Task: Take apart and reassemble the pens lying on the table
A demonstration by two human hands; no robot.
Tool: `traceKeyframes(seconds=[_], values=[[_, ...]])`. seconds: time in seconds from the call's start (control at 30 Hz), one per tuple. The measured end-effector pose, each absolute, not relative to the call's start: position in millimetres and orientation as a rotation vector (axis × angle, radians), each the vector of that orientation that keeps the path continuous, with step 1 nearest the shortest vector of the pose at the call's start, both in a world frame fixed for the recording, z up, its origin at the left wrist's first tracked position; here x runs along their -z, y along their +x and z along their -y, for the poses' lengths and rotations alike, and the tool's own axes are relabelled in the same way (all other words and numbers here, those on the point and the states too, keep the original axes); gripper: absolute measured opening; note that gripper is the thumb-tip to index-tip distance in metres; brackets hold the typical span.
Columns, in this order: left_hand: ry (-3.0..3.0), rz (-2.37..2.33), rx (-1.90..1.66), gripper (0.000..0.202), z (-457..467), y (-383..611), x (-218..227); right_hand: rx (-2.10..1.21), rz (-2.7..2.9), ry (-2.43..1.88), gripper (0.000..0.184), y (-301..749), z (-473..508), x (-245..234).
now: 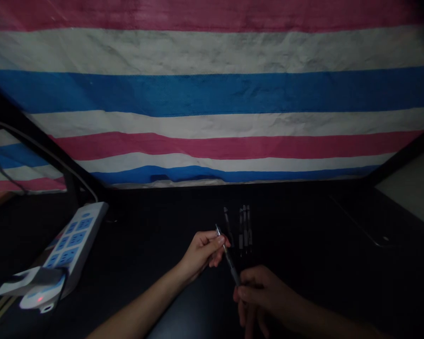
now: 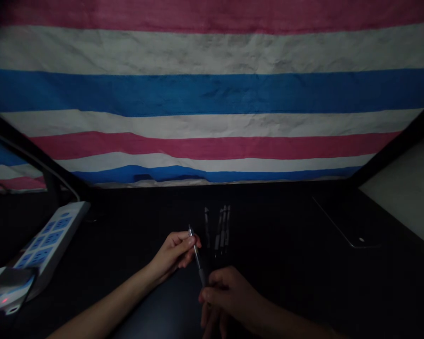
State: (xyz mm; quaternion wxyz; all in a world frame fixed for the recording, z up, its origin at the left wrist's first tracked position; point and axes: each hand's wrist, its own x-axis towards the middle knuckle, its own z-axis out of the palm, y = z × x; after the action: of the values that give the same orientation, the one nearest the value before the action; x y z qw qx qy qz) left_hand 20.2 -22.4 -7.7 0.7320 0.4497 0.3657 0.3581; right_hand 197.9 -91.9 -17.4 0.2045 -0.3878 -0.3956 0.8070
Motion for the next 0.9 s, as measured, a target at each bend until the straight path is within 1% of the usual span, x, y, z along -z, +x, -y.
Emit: traceKeyframes(seconds=[0.13,0.33,0.5,0.6,0.63,0.73,0.77,0.9], values=[[0.959,-0.787,-0.791,0.035,22,21,9,-2.24,1.114,-1.148,0.028,198,89,11],[0.976,-0.834,-0.805,0.037,22,23,11,-2.068,1.146,-1.352,0.027,199,89,3],[0.989,-0.85,-0.838,0.041,20,25,15,-2.19,1.094,-1.176,0.035,201,88,9],[1.023,-0.862,-0.864,0.041,19,25,17,-2.276,0.963,-1.052,0.045,202,86,11],[1.04,-0.862,-0.867,0.04,19,25,17,-2.285,0.94,-1.047,0.046,202,85,12],[1.073,-0.861,-0.878,0.039,19,25,19,-2.265,0.941,-1.078,0.035,203,84,12],[1.076,-0.863,-0.88,0.039,19,24,20,-2.264,0.935,-1.08,0.034,203,84,13],[1.081,-0.883,-0.881,0.041,19,24,21,-2.299,0.89,-1.047,0.04,205,83,15]])
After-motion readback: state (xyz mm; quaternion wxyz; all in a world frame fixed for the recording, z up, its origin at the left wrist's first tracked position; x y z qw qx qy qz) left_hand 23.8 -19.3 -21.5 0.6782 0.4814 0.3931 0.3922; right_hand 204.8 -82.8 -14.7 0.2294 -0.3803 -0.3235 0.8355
